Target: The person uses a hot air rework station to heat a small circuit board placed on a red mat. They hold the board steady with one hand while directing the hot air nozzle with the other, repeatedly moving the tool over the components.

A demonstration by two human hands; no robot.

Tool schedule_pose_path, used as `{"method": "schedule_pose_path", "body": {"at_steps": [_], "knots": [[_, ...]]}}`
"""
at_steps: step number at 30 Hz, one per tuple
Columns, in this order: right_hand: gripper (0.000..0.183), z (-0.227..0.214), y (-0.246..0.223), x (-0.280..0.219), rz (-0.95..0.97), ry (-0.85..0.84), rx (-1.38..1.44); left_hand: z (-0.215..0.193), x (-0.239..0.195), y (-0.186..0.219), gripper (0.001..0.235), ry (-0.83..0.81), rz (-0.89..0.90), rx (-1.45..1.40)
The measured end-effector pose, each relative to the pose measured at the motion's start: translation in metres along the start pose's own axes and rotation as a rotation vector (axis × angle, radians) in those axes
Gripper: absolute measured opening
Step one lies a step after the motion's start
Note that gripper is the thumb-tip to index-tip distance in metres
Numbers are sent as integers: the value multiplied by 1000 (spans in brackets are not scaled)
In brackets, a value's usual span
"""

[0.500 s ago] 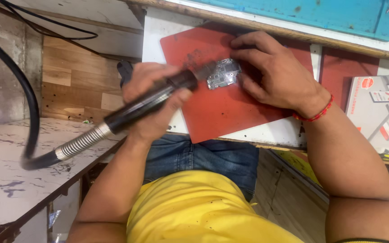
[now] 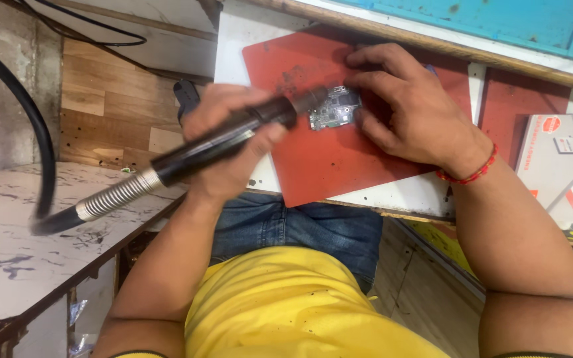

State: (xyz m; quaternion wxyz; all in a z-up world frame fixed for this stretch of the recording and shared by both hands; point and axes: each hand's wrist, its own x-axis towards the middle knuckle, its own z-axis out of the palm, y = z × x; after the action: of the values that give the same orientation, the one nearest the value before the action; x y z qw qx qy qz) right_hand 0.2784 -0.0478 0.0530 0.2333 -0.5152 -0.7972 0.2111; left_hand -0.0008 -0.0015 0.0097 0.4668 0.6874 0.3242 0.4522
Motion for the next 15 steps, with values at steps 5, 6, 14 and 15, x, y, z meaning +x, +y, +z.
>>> {"method": "schedule_pose_path", "body": {"at_steps": [5, 6, 14, 15], "knots": [[41, -2, 3, -2, 5, -24, -13, 1, 3, -5, 38, -90, 179, 108], [41, -1, 3, -1, 9, -28, -19, 0, 1, -4, 39, -87, 186, 159], [41, -2, 3, 0, 5, -26, -40, -3, 1, -1, 39, -3, 93, 125], [41, -2, 3, 0, 3, -28, -46, -3, 1, -1, 38, 52, 24, 129]]}}
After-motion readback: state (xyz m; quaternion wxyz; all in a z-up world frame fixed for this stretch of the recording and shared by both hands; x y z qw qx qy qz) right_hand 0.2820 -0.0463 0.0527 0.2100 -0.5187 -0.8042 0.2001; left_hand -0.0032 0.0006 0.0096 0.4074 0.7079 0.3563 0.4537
